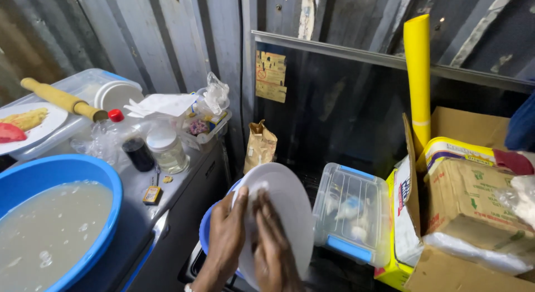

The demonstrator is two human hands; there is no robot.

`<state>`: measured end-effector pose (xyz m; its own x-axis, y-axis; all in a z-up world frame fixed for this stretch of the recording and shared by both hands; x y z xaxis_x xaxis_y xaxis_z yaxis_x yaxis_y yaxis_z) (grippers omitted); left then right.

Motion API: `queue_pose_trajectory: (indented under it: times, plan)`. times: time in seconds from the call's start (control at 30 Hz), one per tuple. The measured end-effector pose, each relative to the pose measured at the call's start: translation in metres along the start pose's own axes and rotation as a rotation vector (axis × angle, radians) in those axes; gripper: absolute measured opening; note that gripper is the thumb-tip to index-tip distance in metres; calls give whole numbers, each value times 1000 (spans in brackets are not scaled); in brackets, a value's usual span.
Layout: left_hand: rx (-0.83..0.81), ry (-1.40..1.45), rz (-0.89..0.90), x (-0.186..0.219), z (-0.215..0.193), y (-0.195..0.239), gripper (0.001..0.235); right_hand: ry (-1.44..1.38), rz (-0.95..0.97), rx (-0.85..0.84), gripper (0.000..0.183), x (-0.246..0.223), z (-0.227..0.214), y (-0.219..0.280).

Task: Organizing and sorting various kitchen supplies, containers, and food items in a cluttered workspace

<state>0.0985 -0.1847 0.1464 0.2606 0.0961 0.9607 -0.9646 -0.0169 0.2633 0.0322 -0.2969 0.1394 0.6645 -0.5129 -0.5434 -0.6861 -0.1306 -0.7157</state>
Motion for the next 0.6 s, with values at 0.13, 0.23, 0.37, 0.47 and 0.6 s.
queue_pose_trajectory:
  times: [0.13, 0.23, 0.37, 0.47, 0.6]
  plan:
    - [141, 14, -77, -13, -20, 3, 53, 52, -81, -182, 65, -12, 29, 24]
    - [140, 131, -139, -9, -14, 11, 51, 31, 77, -223, 75, 18, 20, 4]
    - [181, 196, -106, -20, -19, 12, 53, 84, 405, -207, 85, 95, -1, 18]
    - [196, 250, -163, -16, -24, 24, 56, 132, 385, -110, 74, 125, -8, 56]
    - [245, 291, -90, -45, -39, 13, 55, 199, 400, 18, 63, 125, -17, 93]
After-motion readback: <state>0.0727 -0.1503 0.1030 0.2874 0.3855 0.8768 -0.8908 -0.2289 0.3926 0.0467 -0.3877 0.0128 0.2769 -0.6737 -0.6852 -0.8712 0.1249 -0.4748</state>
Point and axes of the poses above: each hand's wrist, its own y-axis away from the middle knuckle, its own z-axis out of the palm, x = y × z, the point moved 8 cm from there along -y, towards the middle knuckle, and after that the axes turned 12 degrees about -z, right-handed, at the moved point
